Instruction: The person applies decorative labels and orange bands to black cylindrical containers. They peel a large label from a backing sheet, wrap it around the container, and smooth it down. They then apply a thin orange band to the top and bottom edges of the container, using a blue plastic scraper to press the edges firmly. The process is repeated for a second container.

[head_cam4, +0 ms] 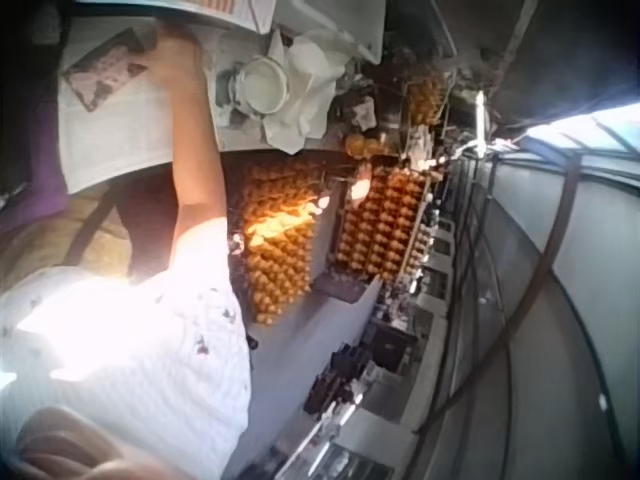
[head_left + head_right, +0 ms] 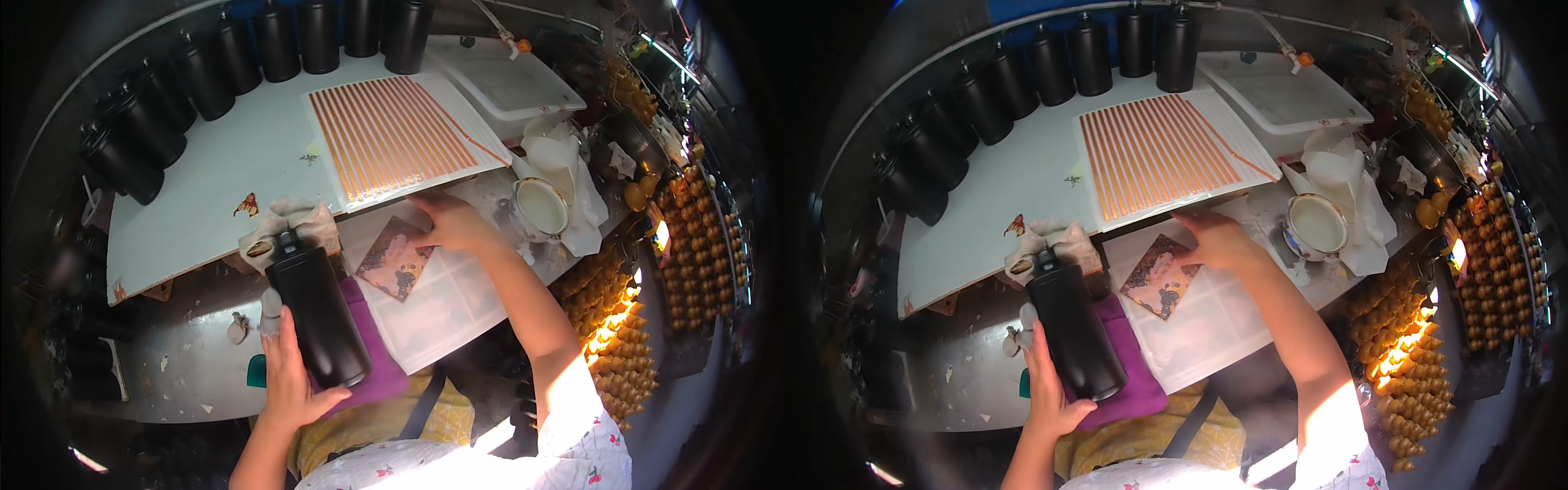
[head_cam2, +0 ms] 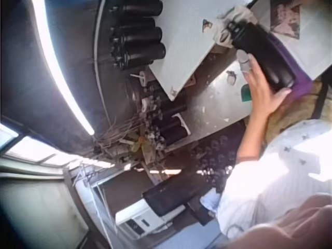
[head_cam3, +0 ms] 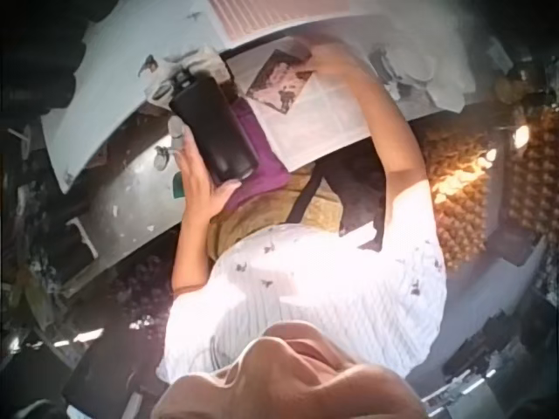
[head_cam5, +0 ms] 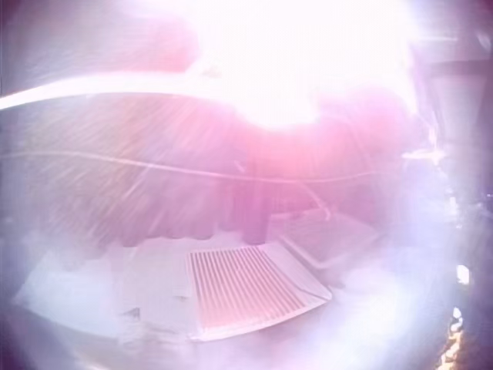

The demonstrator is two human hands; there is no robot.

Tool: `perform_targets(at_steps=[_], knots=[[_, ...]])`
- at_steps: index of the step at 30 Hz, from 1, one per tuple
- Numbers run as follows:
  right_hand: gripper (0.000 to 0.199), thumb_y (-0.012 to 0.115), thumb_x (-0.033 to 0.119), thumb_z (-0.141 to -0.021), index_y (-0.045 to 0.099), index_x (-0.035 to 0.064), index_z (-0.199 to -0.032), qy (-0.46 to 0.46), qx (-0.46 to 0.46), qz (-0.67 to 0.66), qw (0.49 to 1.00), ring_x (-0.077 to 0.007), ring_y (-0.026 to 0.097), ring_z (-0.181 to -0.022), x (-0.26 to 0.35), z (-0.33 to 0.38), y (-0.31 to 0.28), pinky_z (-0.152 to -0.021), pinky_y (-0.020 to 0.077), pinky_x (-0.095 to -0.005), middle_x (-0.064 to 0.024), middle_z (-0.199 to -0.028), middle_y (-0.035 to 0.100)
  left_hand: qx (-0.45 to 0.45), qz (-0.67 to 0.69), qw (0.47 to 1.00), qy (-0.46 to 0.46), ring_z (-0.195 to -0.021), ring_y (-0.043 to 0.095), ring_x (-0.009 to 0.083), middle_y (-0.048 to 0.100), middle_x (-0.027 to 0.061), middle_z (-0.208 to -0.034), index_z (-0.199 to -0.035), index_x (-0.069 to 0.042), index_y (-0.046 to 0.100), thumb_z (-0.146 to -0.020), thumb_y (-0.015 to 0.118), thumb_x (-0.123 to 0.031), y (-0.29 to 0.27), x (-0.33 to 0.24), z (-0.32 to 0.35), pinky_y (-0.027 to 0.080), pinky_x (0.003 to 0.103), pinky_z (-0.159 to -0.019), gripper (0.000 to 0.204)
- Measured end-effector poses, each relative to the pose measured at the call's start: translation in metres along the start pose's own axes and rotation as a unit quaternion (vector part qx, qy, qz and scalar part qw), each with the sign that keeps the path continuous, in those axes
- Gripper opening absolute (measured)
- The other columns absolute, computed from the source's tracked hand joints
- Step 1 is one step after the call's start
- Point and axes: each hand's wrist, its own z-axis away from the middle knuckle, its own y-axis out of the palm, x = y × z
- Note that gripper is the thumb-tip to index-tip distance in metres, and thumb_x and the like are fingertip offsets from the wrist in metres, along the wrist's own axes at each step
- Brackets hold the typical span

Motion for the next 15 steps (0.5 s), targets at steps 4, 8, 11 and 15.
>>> perform_targets(at_steps=[4, 8, 11, 15], knots=[[0.067, 0.086, 0.048, -0.07, 0.064, 0.0097, -0.12, 0.037, -0.051, 0.0, 0.998, -0.0308, 0.063, -0.114, -0.003, -0.019, 0.002, -0.099, 0.0501, -0.0409, -0.0145, -0.123, 0.066, -0.069, -0.053, 0.993, 0.082, -0.15, 0.02, 0.0501, 0.03, 0.0319, -0.157, -0.16, 0.004, 0.009, -0.085, 0.07, -0.047, -0.002, -0.011, -0.05, 0.0, 0.065, -0.119, 0.109], [0.036, 0.083, 0.038, -0.077, 0.067, 0.0103, -0.093, 0.06, -0.154, -0.027, 0.986, -0.0311, 0.066, -0.088, -0.002, -0.022, 0.032, -0.076, 0.0524, -0.0443, -0.0101, -0.09, 0.069, -0.004, -0.141, 0.972, 0.188, -0.145, 0.033, 0.0471, 0.068, 0.0146, -0.117, -0.153, -0.011, 0.044, -0.09, 0.065, -0.042, -0.006, -0.02, -0.022, -0.009, 0.07, -0.116, 0.074], [0.018, 0.078, 0.027, -0.082, 0.069, 0.0127, -0.087, 0.035, -0.253, -0.046, 0.966, -0.0304, 0.066, -0.08, 0.008, -0.022, 0.048, -0.068, 0.0507, -0.0449, -0.0096, -0.081, 0.067, 0.007, -0.144, 0.964, 0.224, -0.141, 0.039, 0.0456, 0.068, 0.012, -0.116, -0.146, -0.015, 0.055, -0.079, 0.077, -0.047, 0.005, -0.02, 0.006, -0.006, 0.073, -0.115, 0.077], [0.012, 0.075, 0.023, -0.084, 0.071, 0.0134, -0.09, 0.012, -0.28, -0.001, 0.96, -0.0317, 0.067, -0.081, 0.011, -0.022, 0.047, -0.069, 0.0522, -0.0448, -0.0099, -0.086, 0.069, -0.124, -0.145, 0.97, 0.147, -0.143, 0.033, 0.0544, 0.035, 0.0304, -0.155, -0.159, -0.002, 0.023, -0.071, 0.088, -0.046, 0.013, -0.005, -0.001, -0.003, 0.078, -0.112, 0.118]])
